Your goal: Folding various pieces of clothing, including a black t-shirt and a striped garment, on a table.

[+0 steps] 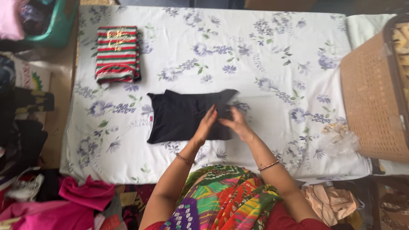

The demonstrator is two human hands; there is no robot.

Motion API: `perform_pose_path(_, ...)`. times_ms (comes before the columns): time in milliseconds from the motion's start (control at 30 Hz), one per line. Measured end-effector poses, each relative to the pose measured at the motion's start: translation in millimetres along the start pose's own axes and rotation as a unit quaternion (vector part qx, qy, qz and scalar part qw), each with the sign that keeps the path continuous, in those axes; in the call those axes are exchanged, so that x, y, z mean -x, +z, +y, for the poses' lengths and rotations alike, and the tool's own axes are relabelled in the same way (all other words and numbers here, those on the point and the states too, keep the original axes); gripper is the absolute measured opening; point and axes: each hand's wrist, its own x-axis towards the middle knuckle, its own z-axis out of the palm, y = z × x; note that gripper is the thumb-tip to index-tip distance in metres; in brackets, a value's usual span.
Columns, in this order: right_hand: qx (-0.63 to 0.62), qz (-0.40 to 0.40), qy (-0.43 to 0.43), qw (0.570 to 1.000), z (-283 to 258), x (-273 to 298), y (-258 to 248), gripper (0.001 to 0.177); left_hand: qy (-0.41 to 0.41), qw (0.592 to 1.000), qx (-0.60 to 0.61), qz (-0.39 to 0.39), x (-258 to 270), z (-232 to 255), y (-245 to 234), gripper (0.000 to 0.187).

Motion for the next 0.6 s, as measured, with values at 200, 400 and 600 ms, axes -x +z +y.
perform_pose_path(200, 0.114, -0.201, 0.033, 0.972, -15.2, 10.0, 58.4, 0.065, -0.103, 0.962, 0.199, 0.156, 0.7, -27.1, -94.9, 0.052)
perform_pose_path(400, 0.169, -0.135, 0.1, 0.971, 44.4, 2.4, 33.1, 0.057, -0.116, 0.963, -0.028, 0.242, 44.1, -12.2, -187.0, 0.055)
perform_pose_path(600, 0.034, 0.012, 0.089, 0.995, 98.3, -30.4, 54.7, 0.073, 0.032, 0.786, -0.484, 0.383, 52.9, -17.7, -158.2, 0.047)
